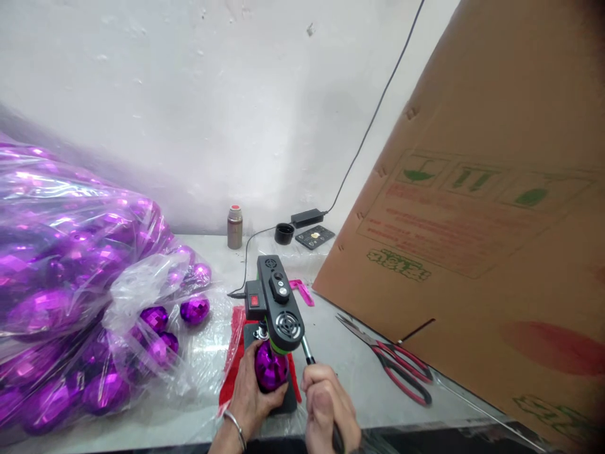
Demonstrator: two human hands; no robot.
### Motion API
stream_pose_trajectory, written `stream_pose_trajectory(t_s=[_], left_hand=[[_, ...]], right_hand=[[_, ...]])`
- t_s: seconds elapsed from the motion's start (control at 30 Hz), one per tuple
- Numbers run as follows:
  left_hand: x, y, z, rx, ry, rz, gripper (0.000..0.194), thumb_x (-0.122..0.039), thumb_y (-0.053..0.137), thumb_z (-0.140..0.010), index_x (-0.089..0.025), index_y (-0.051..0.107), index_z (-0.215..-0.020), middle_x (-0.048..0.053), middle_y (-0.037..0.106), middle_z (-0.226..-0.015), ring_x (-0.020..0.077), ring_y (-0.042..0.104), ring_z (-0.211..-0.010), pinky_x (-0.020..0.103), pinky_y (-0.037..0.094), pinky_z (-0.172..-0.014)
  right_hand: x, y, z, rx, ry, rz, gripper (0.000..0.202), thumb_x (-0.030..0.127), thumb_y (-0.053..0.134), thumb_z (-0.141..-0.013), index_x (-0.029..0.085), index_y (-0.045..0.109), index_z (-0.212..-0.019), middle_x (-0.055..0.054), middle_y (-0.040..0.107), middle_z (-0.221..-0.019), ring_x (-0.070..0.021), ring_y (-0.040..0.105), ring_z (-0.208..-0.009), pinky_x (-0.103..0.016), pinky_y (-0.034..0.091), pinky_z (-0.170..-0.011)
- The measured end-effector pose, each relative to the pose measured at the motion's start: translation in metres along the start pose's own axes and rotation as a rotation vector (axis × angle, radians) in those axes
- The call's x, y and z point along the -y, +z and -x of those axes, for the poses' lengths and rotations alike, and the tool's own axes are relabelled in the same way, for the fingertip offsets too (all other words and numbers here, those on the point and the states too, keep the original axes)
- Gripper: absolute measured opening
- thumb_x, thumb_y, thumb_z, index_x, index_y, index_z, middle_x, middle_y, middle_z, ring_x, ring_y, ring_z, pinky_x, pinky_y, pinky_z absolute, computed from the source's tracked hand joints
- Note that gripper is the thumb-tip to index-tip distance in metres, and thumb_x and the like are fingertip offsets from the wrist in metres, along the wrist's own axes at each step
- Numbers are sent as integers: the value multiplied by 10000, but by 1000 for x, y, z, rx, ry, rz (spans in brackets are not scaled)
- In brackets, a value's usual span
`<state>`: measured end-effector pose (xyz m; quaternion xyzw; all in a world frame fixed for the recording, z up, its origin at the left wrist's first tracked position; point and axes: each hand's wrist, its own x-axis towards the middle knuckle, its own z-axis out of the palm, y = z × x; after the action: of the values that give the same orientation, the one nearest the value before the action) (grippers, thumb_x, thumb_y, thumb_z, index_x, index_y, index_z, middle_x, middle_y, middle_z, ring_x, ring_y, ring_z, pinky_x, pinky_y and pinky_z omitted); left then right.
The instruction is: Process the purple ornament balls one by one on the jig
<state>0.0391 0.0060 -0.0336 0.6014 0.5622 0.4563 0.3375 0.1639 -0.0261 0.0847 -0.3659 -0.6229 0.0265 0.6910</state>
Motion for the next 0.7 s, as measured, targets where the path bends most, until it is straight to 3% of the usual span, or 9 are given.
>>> stream_pose_trajectory(t_s=[0.13, 0.27, 0.5, 0.6, 0.7], left_hand=[[-2, 3, -1, -15, 2, -8, 794, -402, 833, -655, -150, 581, -1364, 207, 743, -1307, 417, 741, -1217, 634, 599, -1071], [-4, 0, -1, 1, 9, 9, 787, -405, 839, -660, -167, 582, -1365, 189, 756, -1274, 398, 766, -1148, 621, 621, -1025], [-11, -8, -5, 35, -11, 92, 811, -377, 859, -656, -183, 562, -1385, 176, 747, -1316, 396, 756, -1204, 620, 600, -1077], [-4, -11, 11, -30, -16, 116, 814, -365, 875, -661, -197, 574, -1398, 175, 737, -1366, 400, 735, -1263, 620, 581, -1116], [7, -18, 53, -123, 14, 46, 816, -412, 932, -663, -232, 632, -1401, 185, 721, -1424, 429, 695, -1334, 637, 571, -1139]], right_hand=[[-9, 4, 14, -44, -24, 26, 392, 120, 364, -1097, 229, 450, -731, 17, 506, -684, -109, 514, -560, -245, 398, -505], [-12, -1, 14, 42, -79, 23, 426, 228, 371, -1130, 225, 490, -721, 11, 572, -692, -120, 576, -585, -255, 487, -565], [25, -4, -52, 43, 77, -16, 406, 115, 450, -1092, 223, 468, -701, 42, 483, -616, -101, 503, -544, -238, 408, -528], [35, -1, -67, 32, 116, -17, 434, 148, 480, -1095, 223, 457, -669, 45, 463, -598, -103, 483, -536, -244, 408, -528], [37, 0, -64, 30, 135, -33, 425, 154, 482, -1099, 219, 466, -679, 41, 492, -616, -102, 515, -560, -237, 427, -554]])
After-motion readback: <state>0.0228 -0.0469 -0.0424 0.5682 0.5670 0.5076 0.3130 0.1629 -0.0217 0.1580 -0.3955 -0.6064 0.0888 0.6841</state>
